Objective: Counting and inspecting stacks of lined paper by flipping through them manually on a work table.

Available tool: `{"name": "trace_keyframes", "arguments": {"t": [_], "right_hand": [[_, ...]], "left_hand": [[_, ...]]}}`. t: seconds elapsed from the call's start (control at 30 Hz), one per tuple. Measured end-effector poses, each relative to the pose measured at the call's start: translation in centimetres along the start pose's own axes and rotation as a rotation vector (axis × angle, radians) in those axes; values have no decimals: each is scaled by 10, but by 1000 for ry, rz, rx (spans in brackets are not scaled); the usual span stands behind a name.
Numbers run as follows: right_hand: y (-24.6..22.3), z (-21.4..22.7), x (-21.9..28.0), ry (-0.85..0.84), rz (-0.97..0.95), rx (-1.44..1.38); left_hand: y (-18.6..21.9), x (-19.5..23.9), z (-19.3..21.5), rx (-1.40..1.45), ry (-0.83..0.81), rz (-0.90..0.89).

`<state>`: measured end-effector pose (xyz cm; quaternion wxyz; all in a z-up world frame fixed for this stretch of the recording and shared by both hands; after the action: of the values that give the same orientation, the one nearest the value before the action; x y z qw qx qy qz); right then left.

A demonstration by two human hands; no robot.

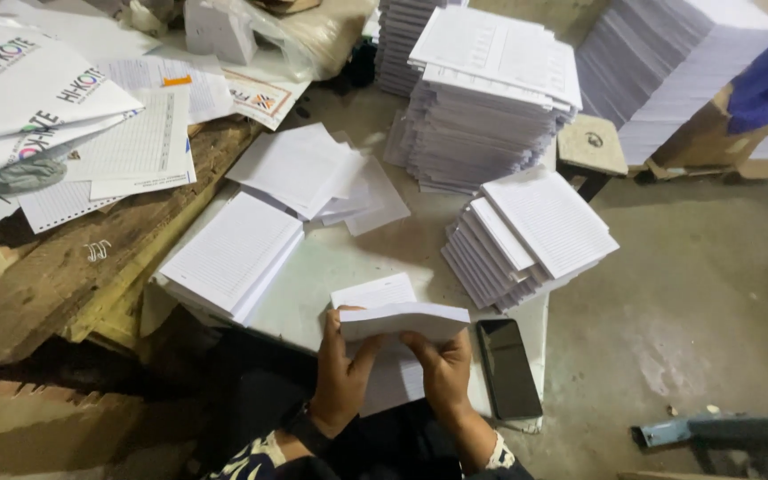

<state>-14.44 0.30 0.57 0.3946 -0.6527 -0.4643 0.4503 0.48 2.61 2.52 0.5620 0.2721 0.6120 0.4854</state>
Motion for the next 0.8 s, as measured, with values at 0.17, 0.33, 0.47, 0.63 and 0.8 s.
{"name": "trace_keyframes", "arguments": {"t": [0.17,0.33,0.47,0.63,0.8], "right_hand": [[-1,3,3,6,-27,-37],[11,6,-4,23,-42,56],[7,8,5,-10,-82,108],[-16,12,3,-62,-51,175],[-45,38,-21,69,-168,-33]], "left_hand": [[-4,1,3,6,-59,-26],[-96,26,-15,-168,-42,55],[-66,20,-10,-78,12,77],[-55,-8,-16,-40,69,374],[0,-37,-25,108,-227,402]]}}
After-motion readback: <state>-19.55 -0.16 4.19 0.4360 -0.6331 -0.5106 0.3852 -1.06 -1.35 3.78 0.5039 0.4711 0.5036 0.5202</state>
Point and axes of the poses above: each hand's wrist, its own x-axis away from the middle knuckle, its own z-axis out of the back of the hand, y = z × x, the point moved 1 cm from there along -x, towards the middle knuckle, and after that the axes turned 6 degrees about -x, right-handed, at the moved point
